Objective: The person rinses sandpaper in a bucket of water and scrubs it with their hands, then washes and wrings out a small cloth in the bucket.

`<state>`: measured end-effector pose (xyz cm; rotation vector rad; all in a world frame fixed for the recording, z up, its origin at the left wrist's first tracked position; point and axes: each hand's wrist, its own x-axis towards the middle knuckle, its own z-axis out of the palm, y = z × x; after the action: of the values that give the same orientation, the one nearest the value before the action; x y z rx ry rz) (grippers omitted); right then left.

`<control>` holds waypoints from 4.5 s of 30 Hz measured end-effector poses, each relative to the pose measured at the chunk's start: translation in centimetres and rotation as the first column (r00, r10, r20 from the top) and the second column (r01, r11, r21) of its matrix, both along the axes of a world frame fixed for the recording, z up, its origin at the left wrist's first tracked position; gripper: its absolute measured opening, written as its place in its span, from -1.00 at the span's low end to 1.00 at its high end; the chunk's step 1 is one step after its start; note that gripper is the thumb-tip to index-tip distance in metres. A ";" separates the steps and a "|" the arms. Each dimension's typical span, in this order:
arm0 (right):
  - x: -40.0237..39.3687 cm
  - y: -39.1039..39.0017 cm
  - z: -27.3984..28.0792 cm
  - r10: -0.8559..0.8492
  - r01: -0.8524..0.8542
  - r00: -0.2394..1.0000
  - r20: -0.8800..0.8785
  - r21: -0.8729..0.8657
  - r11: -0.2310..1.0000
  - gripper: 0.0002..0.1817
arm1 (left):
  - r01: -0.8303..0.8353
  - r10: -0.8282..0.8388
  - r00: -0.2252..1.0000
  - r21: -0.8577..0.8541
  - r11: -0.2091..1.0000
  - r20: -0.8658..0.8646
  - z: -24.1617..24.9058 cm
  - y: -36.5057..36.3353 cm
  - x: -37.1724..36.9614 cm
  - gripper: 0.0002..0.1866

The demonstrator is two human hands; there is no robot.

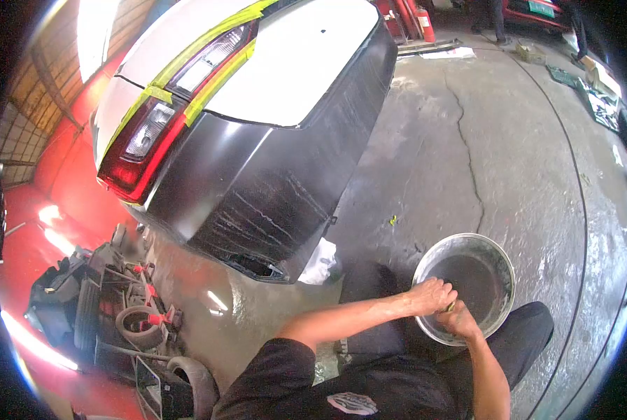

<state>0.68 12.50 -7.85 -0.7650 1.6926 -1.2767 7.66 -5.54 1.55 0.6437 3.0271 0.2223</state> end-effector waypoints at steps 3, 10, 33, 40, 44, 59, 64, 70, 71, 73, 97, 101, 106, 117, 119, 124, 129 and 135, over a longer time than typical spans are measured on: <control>1.6 -0.5 1.4 -0.058 0.128 0.769 -0.637 0.066 0.990 -0.54 | -0.121 0.109 0.982 0.073 0.990 0.158 -1.0 0.1 -0.4 -0.70; 2.7 -1.8 8.5 -0.067 0.229 0.717 -0.694 0.143 0.963 -0.56 | -0.349 0.246 0.897 0.248 0.904 0.368 1.6 -0.7 -0.4 0.12; 2.3 -0.2 14.8 -0.028 0.110 0.815 0.579 -0.108 0.988 -0.86 | 0.471 -0.489 0.780 -0.148 0.870 -0.390 9.2 -2.5 -3.1 -0.78; -0.2 -1.4 7.2 -0.001 0.026 0.846 -0.533 0.040 0.999 -0.65 | 0.141 -0.140 0.990 -0.068 0.988 0.031 4.6 -1.3 -2.8 -0.72; -1.1 -2.0 7.1 0.029 0.107 0.684 -0.728 0.140 0.984 -0.71 | -0.162 0.158 0.976 0.015 0.987 0.149 3.5 -0.1 -1.7 -0.74; -3.2 -2.1 4.4 0.044 -0.009 0.420 -0.906 0.044 0.999 -0.75 | -0.780 0.590 0.604 0.244 0.577 0.536 0.9 2.2 -0.9 -0.73; -3.4 -2.5 4.3 -0.016 0.001 0.379 -0.925 -0.017 1.000 -0.73 | -0.828 0.572 0.550 0.307 0.469 0.608 0.8 1.8 -1.4 -0.74; -3.6 -2.5 5.1 -0.010 0.005 0.334 -0.943 -0.009 1.000 -0.70 | -0.859 0.428 0.511 0.425 0.286 0.745 -2.1 1.0 -1.7 -0.82; -3.7 -2.5 4.9 -0.011 -0.001 0.322 -0.947 -0.012 1.000 -0.70 | -0.899 0.382 0.435 0.370 0.234 0.815 -2.0 0.8 -1.9 -0.82; -3.8 -2.6 5.3 -0.024 -0.019 0.326 -0.945 -0.032 0.999 -0.70 | -0.895 0.353 0.446 0.398 0.202 0.822 -2.3 0.6 -1.9 -0.73; -2.5 1.0 10.0 0.163 -0.080 0.667 0.727 -0.147 0.986 -0.69 | 0.243 -0.254 0.912 -0.073 0.967 -0.321 4.1 -2.0 -2.0 -0.41; -1.4 0.8 8.5 0.138 -0.126 0.848 0.511 -0.059 0.990 -0.74 | 0.234 -0.278 0.932 -0.197 0.952 -0.234 2.1 -0.3 -3.4 -0.73; -0.9 -0.7 5.0 -0.037 0.019 0.903 -0.428 -0.048 0.999 -0.77 | -0.069 0.076 0.992 -0.075 0.995 0.097 1.1 0.9 -2.5 -0.69; 0.2 -0.8 6.8 0.038 0.119 0.605 -0.795 0.138 0.983 -0.71 | -0.687 0.541 0.695 0.215 0.695 0.473 2.5 2.8 0.7 -0.79; 0.4 -0.5 6.6 -0.032 0.108 0.580 -0.814 0.038 0.993 -0.70 | -0.717 0.567 0.673 0.229 0.659 0.476 1.7 2.8 0.7 -0.79; 0.2 -0.4 6.7 -0.116 0.107 0.519 -0.847 -0.071 0.992 -0.65 | -0.732 0.524 0.655 0.285 0.619 0.545 2.8 2.5 0.8 -0.72; 0.3 0.2 8.7 -0.144 0.101 0.530 -0.836 -0.107 0.989 -0.58 | -0.708 0.533 0.697 0.340 0.619 0.480 2.6 2.6 1.4 -0.54; 0.9 2.3 9.3 -0.048 0.174 0.568 -0.821 0.063 0.983 -0.51 | -0.623 0.510 0.779 0.368 0.690 0.363 2.0 3.0 2.5 -0.30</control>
<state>1.55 14.78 1.41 -1.3178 2.5814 -0.8830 10.13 -2.53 3.51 -0.3565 2.8294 1.0024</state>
